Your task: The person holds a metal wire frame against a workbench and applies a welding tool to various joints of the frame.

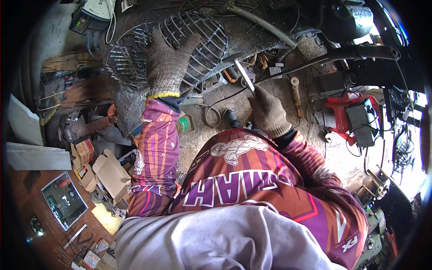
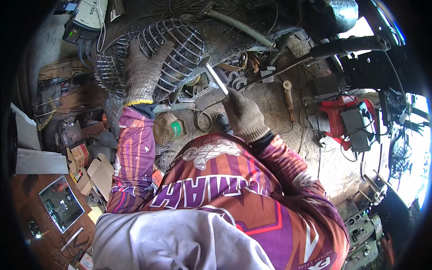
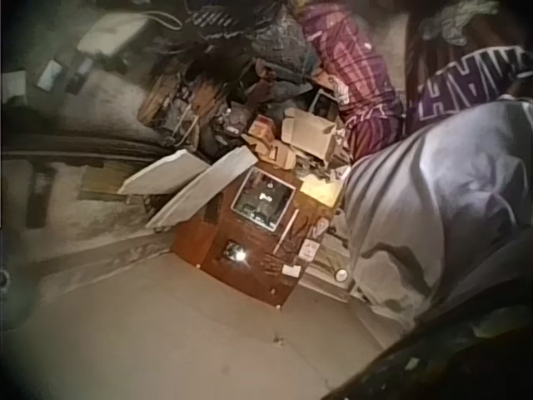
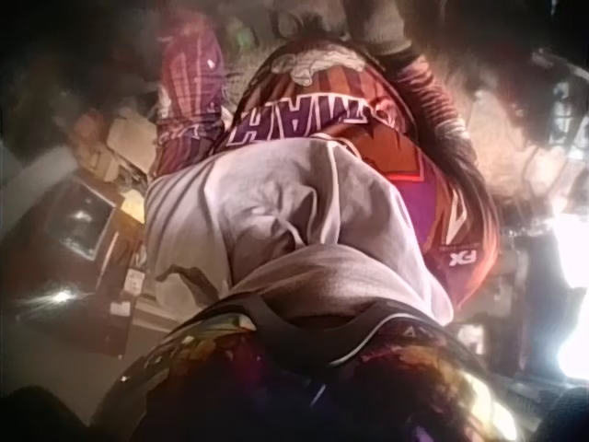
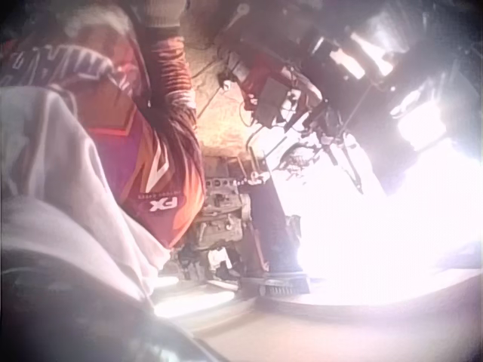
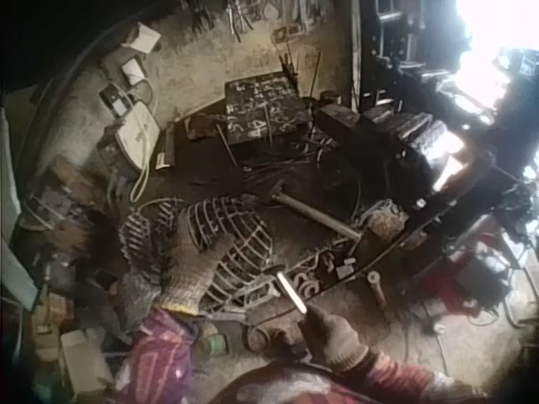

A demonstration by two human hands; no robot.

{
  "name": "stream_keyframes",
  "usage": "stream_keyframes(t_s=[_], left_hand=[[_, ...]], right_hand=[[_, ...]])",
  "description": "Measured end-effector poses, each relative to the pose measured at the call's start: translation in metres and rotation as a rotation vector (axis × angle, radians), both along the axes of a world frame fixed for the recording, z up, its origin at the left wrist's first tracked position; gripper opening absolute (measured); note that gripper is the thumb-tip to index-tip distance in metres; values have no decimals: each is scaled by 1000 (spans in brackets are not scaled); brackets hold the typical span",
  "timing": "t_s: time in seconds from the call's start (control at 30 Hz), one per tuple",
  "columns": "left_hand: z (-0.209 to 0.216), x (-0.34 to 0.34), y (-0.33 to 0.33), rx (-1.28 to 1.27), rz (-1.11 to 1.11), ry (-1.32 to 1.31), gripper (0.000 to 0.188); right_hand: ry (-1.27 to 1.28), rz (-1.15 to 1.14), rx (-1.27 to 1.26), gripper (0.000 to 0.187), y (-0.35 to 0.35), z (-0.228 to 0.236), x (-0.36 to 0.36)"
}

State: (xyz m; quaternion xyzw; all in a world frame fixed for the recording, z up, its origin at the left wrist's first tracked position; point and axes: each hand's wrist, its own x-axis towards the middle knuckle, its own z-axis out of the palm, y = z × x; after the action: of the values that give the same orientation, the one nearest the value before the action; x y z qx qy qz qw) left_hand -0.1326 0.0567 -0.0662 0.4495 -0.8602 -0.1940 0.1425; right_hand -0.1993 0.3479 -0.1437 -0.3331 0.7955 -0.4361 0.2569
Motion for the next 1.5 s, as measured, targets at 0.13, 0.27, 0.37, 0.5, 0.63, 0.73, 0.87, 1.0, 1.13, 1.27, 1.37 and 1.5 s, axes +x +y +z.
stream_keyframes(t_s=[0.13, 0.27, 0.37, 0.5, 0.63, 0.73, 0.87, 1.0, 1.13, 1.27, 1.37, 1.5], left_hand=[[9, 1, 6, 6, 41, -90, 125], [10, -1, 9, 36, 68, -83, 123], [10, -3, 11, 30, 78, -93, 122], [5, 2, 4, 55, 6, 3, 122], [9, -3, 8, 36, 45, -5, 107], [4, -1, 4, 16, 39, -36, 114], [0, 2, -2, 22, 2, -29, 121], [8, -2, 5, 43, 30, -43, 121], [0, 3, -2, 2, 21, -67, 124], [-2, 3, -4, 61, 1, -24, 127], [1, 0, 0, 7, 30, -54, 126], [0, 4, -1, 42, 1, -28, 124]], right_hand=[[-104, -75, -192, 36, 10, 2, 10], [265, 56, -116, 37, 0, -15, 1], [15, 23, -161, 37, 10, -4, 0], [-80, -14, -153, 37, 9, 14, 7], [-84, -35, -133, 38, 5, 6, 9], [-106, 3, 103, 37, 0, 10, 6], [-118, -125, -176, 40, 6, 9, 14], [53, -19, 14, 34, -5, 0, 10], [-43, -92, -145, 36, 3, 11, 15], [-4, 4, 121, 38, -7, -1, 8], [-42, -76, -37, 38, -2, 16, 8], [19, -11, 113, 38, -7, 6, 8]])
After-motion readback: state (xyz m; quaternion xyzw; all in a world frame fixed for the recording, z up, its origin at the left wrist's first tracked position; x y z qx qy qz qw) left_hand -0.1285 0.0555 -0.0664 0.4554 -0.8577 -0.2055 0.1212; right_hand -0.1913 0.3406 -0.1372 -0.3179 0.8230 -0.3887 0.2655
